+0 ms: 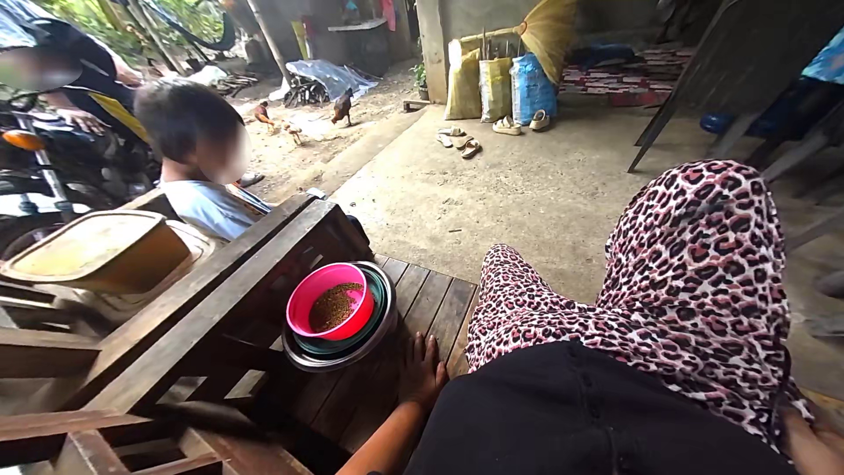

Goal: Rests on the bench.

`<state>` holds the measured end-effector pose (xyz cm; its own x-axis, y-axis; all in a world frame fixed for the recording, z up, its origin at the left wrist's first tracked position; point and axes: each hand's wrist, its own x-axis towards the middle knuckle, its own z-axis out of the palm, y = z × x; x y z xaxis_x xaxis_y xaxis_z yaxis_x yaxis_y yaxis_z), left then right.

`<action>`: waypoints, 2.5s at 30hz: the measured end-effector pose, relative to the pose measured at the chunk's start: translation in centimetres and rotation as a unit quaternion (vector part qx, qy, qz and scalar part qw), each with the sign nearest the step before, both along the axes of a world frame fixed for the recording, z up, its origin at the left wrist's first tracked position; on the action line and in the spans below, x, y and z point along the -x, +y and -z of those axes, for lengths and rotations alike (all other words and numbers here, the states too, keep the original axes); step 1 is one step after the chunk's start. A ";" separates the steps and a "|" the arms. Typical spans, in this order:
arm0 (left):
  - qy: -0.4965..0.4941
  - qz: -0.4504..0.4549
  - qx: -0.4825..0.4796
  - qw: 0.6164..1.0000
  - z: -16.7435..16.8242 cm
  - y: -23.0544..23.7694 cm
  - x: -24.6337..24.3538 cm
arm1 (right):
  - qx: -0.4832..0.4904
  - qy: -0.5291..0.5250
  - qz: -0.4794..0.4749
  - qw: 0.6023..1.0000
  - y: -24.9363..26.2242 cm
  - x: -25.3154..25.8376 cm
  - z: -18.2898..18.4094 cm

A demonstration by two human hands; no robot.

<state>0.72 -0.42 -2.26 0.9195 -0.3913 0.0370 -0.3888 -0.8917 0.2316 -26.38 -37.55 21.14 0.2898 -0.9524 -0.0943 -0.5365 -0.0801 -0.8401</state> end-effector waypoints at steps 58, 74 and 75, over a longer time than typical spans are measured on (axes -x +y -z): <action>-0.017 -0.003 0.011 1.000 0.0 0.1 0.1 | 0.003 -0.020 0.011 1.000 0.0 0.0 0.4; -0.014 -0.006 0.006 1.000 -0.1 -0.1 0.1 | 0.010 -0.047 0.012 0.999 -0.4 0.1 1.0; -0.026 -0.007 0.009 1.000 0.3 0.0 0.0 | 0.011 -0.046 0.012 0.999 -0.4 0.2 1.1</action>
